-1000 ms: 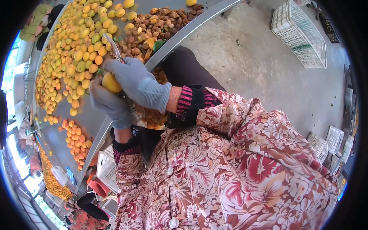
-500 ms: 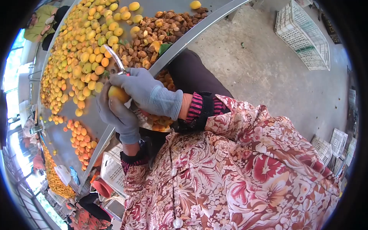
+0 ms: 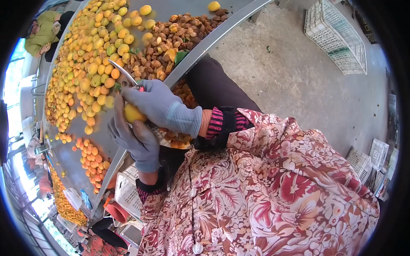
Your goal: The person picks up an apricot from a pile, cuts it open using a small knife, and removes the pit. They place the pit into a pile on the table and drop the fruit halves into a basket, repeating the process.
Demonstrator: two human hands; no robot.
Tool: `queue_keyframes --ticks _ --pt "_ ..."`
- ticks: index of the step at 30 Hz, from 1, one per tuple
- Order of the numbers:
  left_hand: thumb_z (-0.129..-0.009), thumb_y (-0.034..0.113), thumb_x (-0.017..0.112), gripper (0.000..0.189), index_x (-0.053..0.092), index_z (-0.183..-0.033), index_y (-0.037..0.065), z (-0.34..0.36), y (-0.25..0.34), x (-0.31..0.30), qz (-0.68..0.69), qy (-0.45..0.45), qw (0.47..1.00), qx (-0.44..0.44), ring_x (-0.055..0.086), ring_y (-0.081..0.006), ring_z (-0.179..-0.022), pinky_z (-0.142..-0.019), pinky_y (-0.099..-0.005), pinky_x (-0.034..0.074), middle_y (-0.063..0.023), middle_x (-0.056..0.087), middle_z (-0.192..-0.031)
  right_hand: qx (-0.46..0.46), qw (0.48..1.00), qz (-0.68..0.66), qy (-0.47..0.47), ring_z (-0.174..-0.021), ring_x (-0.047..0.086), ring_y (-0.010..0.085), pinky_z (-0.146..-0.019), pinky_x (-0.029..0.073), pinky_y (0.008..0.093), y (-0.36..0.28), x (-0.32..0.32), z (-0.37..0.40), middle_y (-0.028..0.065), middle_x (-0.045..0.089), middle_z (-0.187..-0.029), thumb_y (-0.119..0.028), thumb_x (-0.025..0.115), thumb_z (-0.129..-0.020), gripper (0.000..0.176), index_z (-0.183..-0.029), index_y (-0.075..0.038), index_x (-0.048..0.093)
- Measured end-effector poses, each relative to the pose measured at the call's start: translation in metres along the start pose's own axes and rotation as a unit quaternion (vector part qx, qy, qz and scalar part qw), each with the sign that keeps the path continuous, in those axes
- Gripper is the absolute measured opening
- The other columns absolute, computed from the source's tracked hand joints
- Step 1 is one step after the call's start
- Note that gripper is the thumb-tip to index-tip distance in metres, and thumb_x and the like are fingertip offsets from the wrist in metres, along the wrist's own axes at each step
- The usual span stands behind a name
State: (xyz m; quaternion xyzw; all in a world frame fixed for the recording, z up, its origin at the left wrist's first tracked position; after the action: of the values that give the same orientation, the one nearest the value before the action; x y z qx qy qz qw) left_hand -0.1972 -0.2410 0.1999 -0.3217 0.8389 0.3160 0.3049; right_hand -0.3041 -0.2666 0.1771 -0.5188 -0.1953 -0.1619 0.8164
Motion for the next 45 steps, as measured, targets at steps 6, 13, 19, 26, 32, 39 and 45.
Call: queue_keyframes --ticks 6,13,19,26,32,39,45 --pt "-0.09 0.031 0.041 0.048 0.05 -0.121 -0.004 -0.009 0.008 -0.008 -0.114 -0.028 0.993 -0.008 0.051 -0.0295 -0.09 -0.083 -0.041 0.037 -0.0151 0.057 -0.11 -0.034 0.998 0.042 0.013 -0.066 0.056 0.007 -0.063 0.047 0.0249 0.006 -0.003 -0.003 0.0027 0.061 -0.069 -0.037 0.059 -0.085 0.037 -0.085 0.001 0.062" --pt "-0.086 0.057 0.039 0.055 0.057 -0.096 0.006 -0.014 -0.009 -0.005 -0.12 0.045 0.985 0.118 0.047 -0.0268 -0.081 -0.079 -0.0434 0.034 -0.0078 0.052 -0.088 0.083 0.997 -0.003 0.004 -0.063 0.056 0.0053 -0.058 0.047 0.0202 0.003 0.003 0.002 0.0011 0.061 -0.069 -0.031 0.061 -0.085 0.032 -0.084 0.001 0.064" --pt "-0.088 0.052 0.041 0.05 0.054 -0.082 0.004 -0.011 -0.022 0.011 -0.056 0.018 0.998 0.023 0.051 -0.0292 -0.077 -0.065 -0.0419 0.036 -0.0107 0.053 -0.078 -0.041 0.995 0.018 0.095 -0.057 0.055 0.0103 -0.056 0.046 0.0285 0.007 0.004 -0.006 0.0067 0.059 -0.06 -0.033 0.057 -0.082 0.037 -0.075 0.003 0.062" --pt "-0.088 0.042 0.04 0.044 0.055 -0.086 0.001 0.011 -0.028 0.035 -0.15 0.268 0.951 -0.009 0.054 -0.0323 -0.076 -0.068 -0.0414 0.04 -0.0151 0.056 -0.082 -0.072 0.98 0.165 0.083 -0.055 0.049 0.0032 -0.05 0.042 0.0199 0.003 -0.006 -0.021 -0.0024 0.056 -0.062 -0.028 0.059 -0.085 0.029 -0.072 -0.002 0.06" --pt "-0.085 0.056 0.045 0.058 0.051 -0.102 0.001 -0.002 -0.034 0.023 -0.054 0.016 0.997 0.043 0.049 -0.0335 -0.091 -0.078 -0.0447 0.04 -0.0148 0.053 -0.101 0.109 0.993 0.005 0.048 -0.063 0.059 0.0115 -0.058 0.049 0.025 0.019 -0.001 -0.018 0.0074 0.061 -0.071 -0.037 0.061 -0.081 0.041 -0.086 0.003 0.062" --pt "-0.084 0.055 0.045 0.051 0.052 -0.087 0.005 -0.018 -0.026 0.007 -0.055 -0.039 0.995 0.075 0.047 -0.028 -0.075 -0.067 -0.0408 0.036 -0.011 0.05 -0.079 0.032 0.992 0.097 0.075 -0.064 0.059 0.012 -0.062 0.048 0.0281 0.018 -0.005 -0.016 0.0093 0.062 -0.067 -0.036 0.06 -0.078 0.041 -0.08 0.005 0.063" --pt "-0.087 0.042 0.046 0.039 0.049 -0.076 0.005 -0.017 -0.027 0.016 -0.007 -0.009 1.0 -0.001 0.047 -0.0285 -0.059 -0.06 -0.0397 0.034 -0.0093 0.046 -0.062 -0.016 0.99 0.04 0.132 -0.056 0.056 0.0121 -0.056 0.046 0.0282 0.006 0.001 -0.01 0.0087 0.059 -0.058 -0.033 0.061 -0.076 0.038 -0.072 0.004 0.063"
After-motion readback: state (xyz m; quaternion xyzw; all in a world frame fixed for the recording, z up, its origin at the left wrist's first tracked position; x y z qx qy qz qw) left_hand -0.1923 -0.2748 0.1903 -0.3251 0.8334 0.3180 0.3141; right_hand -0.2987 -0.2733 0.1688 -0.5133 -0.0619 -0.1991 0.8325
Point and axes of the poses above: each hand's wrist, its own z-axis away from the middle knuckle, its own x-axis out of the palm, y = z × x, the point moved 4 cm from there along -z, towards the middle knuckle
